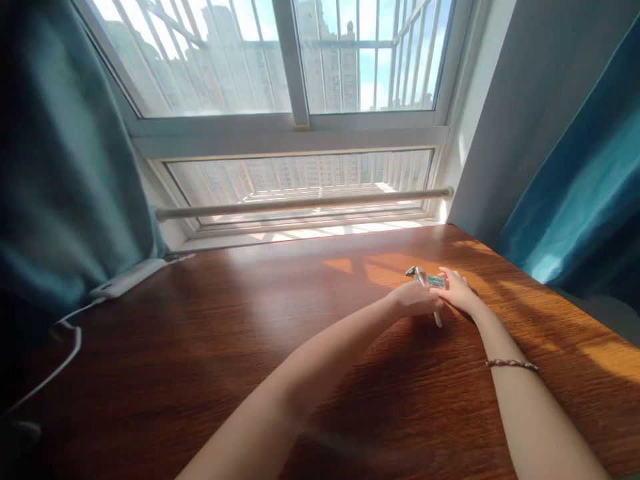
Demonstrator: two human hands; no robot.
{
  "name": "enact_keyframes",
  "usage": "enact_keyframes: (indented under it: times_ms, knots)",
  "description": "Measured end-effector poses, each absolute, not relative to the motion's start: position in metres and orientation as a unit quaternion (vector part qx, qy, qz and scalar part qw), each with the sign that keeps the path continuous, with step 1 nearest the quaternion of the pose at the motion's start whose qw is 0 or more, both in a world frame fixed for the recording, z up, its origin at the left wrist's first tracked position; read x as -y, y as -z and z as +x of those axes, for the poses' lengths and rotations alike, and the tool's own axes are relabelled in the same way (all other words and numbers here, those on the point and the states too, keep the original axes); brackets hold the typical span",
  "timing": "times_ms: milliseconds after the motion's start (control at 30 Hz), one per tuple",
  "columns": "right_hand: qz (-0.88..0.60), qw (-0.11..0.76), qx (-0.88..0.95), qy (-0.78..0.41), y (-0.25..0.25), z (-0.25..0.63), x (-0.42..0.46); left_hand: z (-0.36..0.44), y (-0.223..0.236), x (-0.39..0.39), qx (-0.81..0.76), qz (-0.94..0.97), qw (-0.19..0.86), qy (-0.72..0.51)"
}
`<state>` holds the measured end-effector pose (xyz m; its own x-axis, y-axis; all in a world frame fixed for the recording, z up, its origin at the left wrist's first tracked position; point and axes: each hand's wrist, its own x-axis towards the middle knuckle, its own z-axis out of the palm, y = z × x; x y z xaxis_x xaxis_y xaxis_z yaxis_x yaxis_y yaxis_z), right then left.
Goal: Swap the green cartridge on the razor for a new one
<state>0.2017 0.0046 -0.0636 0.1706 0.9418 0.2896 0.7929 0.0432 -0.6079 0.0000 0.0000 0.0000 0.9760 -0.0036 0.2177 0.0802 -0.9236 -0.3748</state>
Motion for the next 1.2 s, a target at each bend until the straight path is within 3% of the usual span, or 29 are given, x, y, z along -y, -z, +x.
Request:
enact_keyframes:
  times_ms: [233, 433, 800, 1000, 1200]
  knots:
    - [-0.702, 0.374, 0.59, -0.137, 0.062, 0.189, 0.001, -0.039, -0.014, -0.005, -0.004, -0.974, 0.21, 0.084]
    - [-0.689, 0.388, 0.597, -0.136, 0.031, 0.159, 0.012, -0.125, -0.03, 0.006, 0.034, -0.966, 0.238, 0.095]
    - [-0.5, 0.349, 0.743, -0.274, 0.019, -0.02, 0.028, -0.315, -0.027, 0.057, 0.131, -0.955, 0.264, 0.032]
    - [-0.478, 0.345, 0.77, -0.244, 0.017, -0.082, 0.02, -0.333, -0.027, 0.061, 0.152, -0.957, 0.246, 0.02]
    - [-0.458, 0.371, 0.763, -0.267, 0.028, -0.089, 0.015, -0.332, -0.024, 0.062, 0.161, -0.956, 0.241, 0.033]
